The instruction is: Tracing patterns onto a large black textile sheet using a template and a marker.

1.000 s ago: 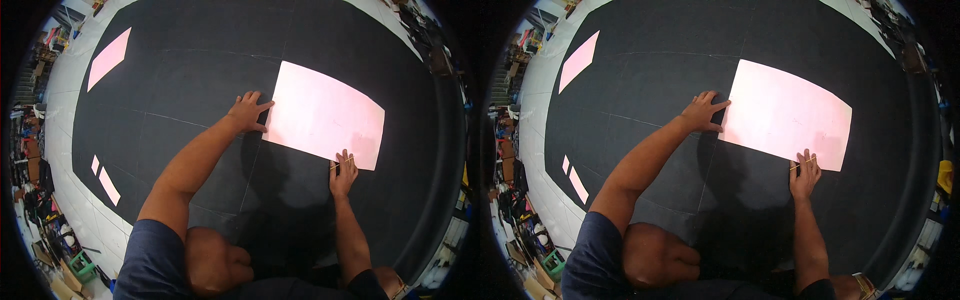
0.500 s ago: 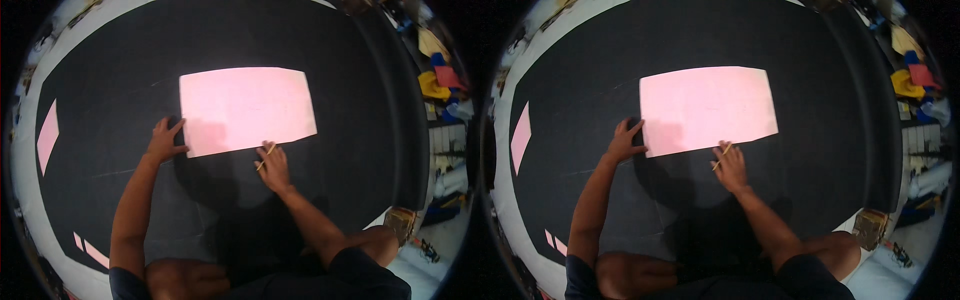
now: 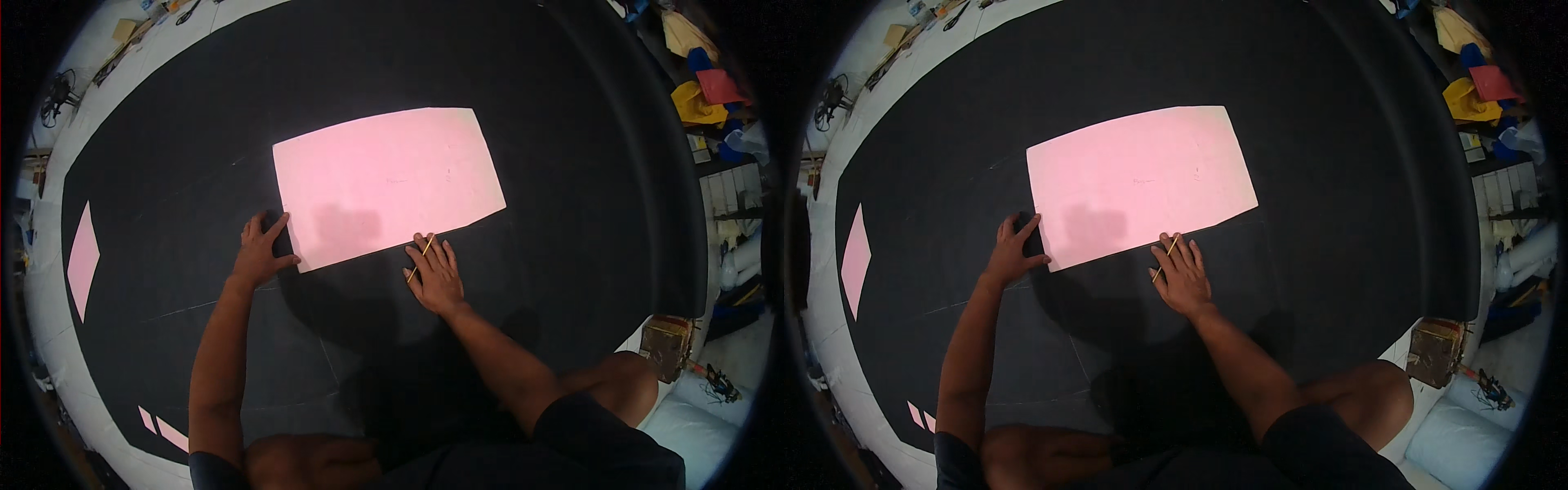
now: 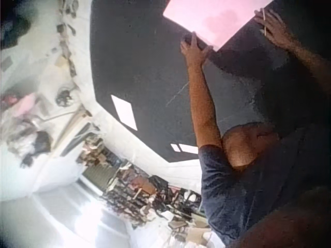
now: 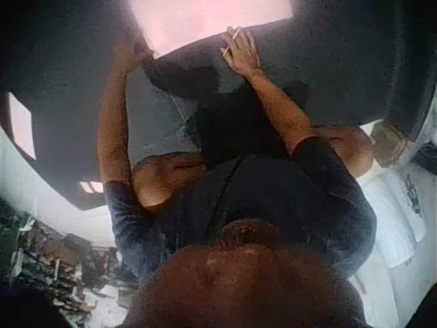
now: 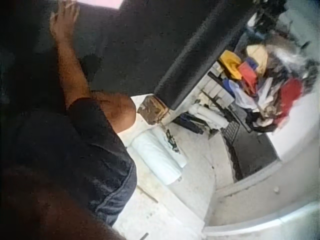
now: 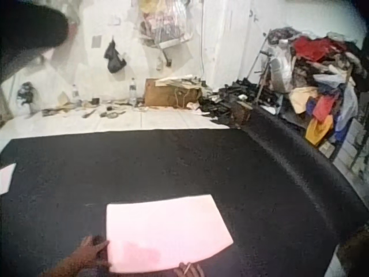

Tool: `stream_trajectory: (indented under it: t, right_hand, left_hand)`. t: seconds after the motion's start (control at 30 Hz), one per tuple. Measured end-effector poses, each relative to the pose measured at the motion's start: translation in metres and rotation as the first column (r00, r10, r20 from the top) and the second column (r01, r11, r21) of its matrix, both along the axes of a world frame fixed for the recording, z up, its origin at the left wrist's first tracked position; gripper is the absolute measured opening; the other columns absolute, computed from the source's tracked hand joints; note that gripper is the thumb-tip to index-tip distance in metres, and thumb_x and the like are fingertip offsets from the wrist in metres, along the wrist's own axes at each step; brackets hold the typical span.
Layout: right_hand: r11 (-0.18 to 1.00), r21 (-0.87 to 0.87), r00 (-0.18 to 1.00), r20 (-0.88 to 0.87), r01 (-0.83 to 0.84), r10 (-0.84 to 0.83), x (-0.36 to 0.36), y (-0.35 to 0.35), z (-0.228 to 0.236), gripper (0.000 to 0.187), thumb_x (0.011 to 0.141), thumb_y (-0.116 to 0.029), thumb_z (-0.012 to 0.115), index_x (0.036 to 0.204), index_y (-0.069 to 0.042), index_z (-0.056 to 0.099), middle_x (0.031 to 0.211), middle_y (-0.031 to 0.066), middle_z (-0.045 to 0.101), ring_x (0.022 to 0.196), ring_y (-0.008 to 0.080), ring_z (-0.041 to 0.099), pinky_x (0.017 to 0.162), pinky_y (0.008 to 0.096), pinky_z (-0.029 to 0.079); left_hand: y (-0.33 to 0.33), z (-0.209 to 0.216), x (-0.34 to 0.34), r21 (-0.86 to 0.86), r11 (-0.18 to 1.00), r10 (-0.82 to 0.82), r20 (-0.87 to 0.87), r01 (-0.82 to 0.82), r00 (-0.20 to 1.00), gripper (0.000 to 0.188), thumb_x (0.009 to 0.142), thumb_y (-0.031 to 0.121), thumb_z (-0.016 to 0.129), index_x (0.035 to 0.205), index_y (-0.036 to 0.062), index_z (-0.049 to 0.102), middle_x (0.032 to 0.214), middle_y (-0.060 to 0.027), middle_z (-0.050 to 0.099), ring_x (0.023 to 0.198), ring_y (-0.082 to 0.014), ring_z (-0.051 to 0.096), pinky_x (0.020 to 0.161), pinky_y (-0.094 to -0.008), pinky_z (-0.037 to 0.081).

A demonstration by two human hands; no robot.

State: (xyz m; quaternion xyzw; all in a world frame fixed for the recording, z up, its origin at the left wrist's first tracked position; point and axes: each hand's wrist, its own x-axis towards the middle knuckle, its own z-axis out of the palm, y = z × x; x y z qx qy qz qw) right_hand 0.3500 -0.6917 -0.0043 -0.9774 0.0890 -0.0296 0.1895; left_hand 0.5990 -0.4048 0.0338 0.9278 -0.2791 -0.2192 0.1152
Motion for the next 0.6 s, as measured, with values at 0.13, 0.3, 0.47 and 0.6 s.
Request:
stream_trajectory:
  t: [0.13, 0.3, 0.47, 0.6]
  right_hand:
    - [1.000, 0.029, 1.000, 0.022, 0.010, -0.011, -0.001, 0.003, -0.002, 0.045, 0.098, -0.035, 0.057, 0.135, -0.009, 0.055, 0.152, 0.0133, 0.043, 0.146, 0.0335, 0.031, 0.120, 0.0528, 0.020]
    - [1.000, 0.029, 0.998, 0.055, 0.009, -0.011, -0.001, -0.001, -0.004, 0.045, 0.097, -0.034, 0.058, 0.134, -0.008, 0.056, 0.151, 0.0137, 0.044, 0.145, 0.0340, 0.033, 0.120, 0.0538, 0.021]
    - [0.998, 0.055, 0.999, 0.028, 0.013, -0.015, -0.001, -0.002, -0.001, 0.044, 0.097, -0.033, 0.059, 0.133, -0.007, 0.057, 0.150, 0.0151, 0.044, 0.145, 0.0354, 0.034, 0.120, 0.0542, 0.020]
    - [0.999, 0.046, 0.999, 0.025, -0.021, 0.019, 0.005, 0.006, -0.006, 0.045, 0.096, -0.033, 0.059, 0.132, -0.006, 0.057, 0.152, 0.0153, 0.043, 0.145, 0.0367, 0.032, 0.120, 0.0545, 0.019]
  left_hand:
    - [0.001, 0.003, -0.001, 0.010, 1.000, -0.001, -0.006, 0.001, 1.000, 0.095, 0.066, 0.039, 0.089, 0.149, 0.0310, 0.045, 0.153, -0.0212, 0.030, 0.140, -0.0457, 0.029, 0.113, -0.0534, 0.037]
    - [0.001, -0.002, 0.001, -0.031, 0.999, -0.034, 0.035, 0.035, 0.999, 0.095, 0.065, 0.039, 0.090, 0.149, 0.0307, 0.045, 0.151, -0.0224, 0.032, 0.139, -0.0454, 0.030, 0.113, -0.0539, 0.037]
    - [-0.002, 0.001, -0.001, -0.021, 1.000, -0.020, 0.029, 0.020, 0.999, 0.094, 0.066, 0.040, 0.089, 0.149, 0.0300, 0.046, 0.150, -0.0225, 0.033, 0.139, -0.0445, 0.032, 0.113, -0.0537, 0.037]
    - [0.014, 0.001, 0.002, -0.035, 0.999, -0.036, 0.045, 0.037, 0.998, 0.094, 0.066, 0.043, 0.089, 0.149, 0.0285, 0.046, 0.151, -0.0237, 0.034, 0.140, -0.0446, 0.031, 0.114, -0.0536, 0.034]
